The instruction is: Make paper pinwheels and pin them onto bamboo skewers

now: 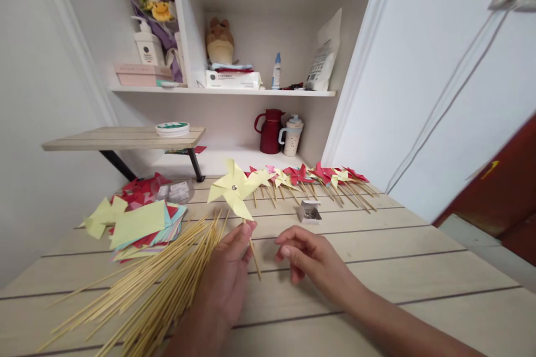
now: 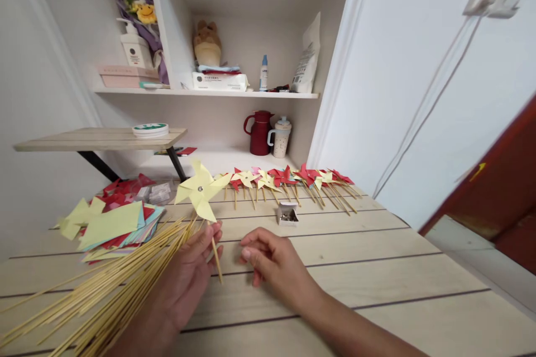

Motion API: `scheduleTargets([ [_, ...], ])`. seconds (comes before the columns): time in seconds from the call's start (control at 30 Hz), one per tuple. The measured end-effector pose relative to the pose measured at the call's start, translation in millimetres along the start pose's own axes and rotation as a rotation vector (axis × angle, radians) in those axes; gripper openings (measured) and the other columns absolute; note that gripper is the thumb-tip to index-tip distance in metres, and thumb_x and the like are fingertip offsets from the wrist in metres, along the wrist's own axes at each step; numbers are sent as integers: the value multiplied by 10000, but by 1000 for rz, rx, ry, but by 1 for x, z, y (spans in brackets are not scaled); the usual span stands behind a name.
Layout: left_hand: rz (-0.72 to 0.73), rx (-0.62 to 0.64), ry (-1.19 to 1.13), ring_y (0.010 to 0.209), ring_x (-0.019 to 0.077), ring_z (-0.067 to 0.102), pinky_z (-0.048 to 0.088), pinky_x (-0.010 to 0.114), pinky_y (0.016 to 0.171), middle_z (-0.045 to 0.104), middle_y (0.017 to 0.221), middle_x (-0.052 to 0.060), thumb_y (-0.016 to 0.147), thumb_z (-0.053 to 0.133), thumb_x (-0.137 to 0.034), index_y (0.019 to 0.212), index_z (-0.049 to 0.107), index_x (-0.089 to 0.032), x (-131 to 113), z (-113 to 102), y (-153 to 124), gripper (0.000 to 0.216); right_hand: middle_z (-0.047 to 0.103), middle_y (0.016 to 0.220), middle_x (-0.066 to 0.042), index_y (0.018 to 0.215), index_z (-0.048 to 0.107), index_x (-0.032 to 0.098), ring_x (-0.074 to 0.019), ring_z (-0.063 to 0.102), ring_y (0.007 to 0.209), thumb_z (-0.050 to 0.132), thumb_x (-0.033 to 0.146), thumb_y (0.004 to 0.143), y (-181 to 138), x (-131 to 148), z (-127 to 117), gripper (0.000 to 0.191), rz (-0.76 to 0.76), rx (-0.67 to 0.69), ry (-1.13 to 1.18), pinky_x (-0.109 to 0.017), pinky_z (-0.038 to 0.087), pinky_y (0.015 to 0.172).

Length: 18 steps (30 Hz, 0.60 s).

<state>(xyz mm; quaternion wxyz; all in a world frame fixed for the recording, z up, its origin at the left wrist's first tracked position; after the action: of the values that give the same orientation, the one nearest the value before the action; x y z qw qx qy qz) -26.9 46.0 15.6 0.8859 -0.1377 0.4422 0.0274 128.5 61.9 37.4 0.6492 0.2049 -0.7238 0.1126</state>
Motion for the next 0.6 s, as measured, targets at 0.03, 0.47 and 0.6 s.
scheduleTargets([
  [0.03, 2, 4, -11, 918, 132, 555, 420, 250, 807, 685, 1011, 21, 593, 868, -398, 826, 766, -210, 1, 0, 1, 317, 661, 748, -7, 993, 598, 182, -80, 529, 458, 591, 509, 869, -1, -1, 6, 349, 24, 21, -3, -211, 428, 457],
  [0.47, 51, 89, 143, 989, 184, 594, 441, 301, 890, 700, 984, 51, 700, 779, -460, 884, 763, -192, 12, 10, -1, 326, 544, 521, 51, 632, 552, 180, -80, 428, 483, 579, 208, 825, -3, -7, 28, 197, -7, 20, -296, -200, 312, 492],
  [0.6, 165, 106, 288, 1182, 237, 564, 385, 350, 1044, 709, 1140, 77, 730, 750, -468, 934, 769, -207, 2, 12, -3, 331, 554, 509, 47, 634, 576, 174, -79, 427, 476, 572, 206, 830, -2, 0, 19, 198, 12, 33, -359, -195, 316, 490],
])
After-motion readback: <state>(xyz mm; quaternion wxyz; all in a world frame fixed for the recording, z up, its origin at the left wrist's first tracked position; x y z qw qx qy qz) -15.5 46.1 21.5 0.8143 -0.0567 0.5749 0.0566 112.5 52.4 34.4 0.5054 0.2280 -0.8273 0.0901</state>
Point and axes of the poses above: each hand's wrist, its own y-axis towards the middle knuckle, its own z-axis out of the palm, x = y × z, the point moved 8 cm from there along y, towards the middle knuckle
